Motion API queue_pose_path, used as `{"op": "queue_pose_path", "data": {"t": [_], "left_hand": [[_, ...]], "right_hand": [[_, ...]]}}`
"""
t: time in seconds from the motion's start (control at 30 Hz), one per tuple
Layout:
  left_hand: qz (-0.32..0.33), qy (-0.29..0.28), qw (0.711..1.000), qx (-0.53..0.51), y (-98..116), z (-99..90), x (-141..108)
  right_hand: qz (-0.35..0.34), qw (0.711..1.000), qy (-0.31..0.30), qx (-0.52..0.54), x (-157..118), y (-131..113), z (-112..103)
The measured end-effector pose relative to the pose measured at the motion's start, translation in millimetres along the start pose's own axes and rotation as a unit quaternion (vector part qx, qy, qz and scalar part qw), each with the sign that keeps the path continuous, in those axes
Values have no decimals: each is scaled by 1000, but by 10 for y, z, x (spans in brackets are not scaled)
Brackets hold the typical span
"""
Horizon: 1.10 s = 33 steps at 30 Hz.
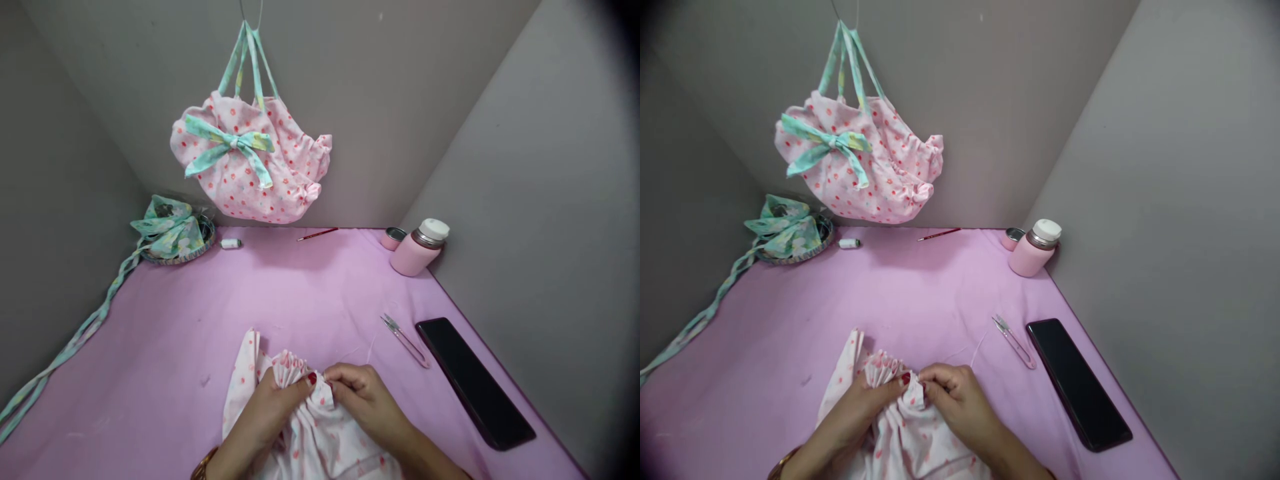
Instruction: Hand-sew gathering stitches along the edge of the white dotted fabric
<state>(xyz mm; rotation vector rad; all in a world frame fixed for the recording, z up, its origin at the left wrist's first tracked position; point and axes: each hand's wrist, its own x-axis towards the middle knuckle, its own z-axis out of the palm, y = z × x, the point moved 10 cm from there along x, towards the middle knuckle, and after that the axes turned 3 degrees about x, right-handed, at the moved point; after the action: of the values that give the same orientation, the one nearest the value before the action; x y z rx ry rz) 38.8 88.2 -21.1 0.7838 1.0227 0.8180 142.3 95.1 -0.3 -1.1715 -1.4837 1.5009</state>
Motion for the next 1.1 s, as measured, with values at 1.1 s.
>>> {"op": "queue_pose_path", "data": {"t": [1.1], "left_hand": [[78,35,977,193,124,87,-3]], "right_hand": [[-50,997,8,62,48,-32,73]]}}
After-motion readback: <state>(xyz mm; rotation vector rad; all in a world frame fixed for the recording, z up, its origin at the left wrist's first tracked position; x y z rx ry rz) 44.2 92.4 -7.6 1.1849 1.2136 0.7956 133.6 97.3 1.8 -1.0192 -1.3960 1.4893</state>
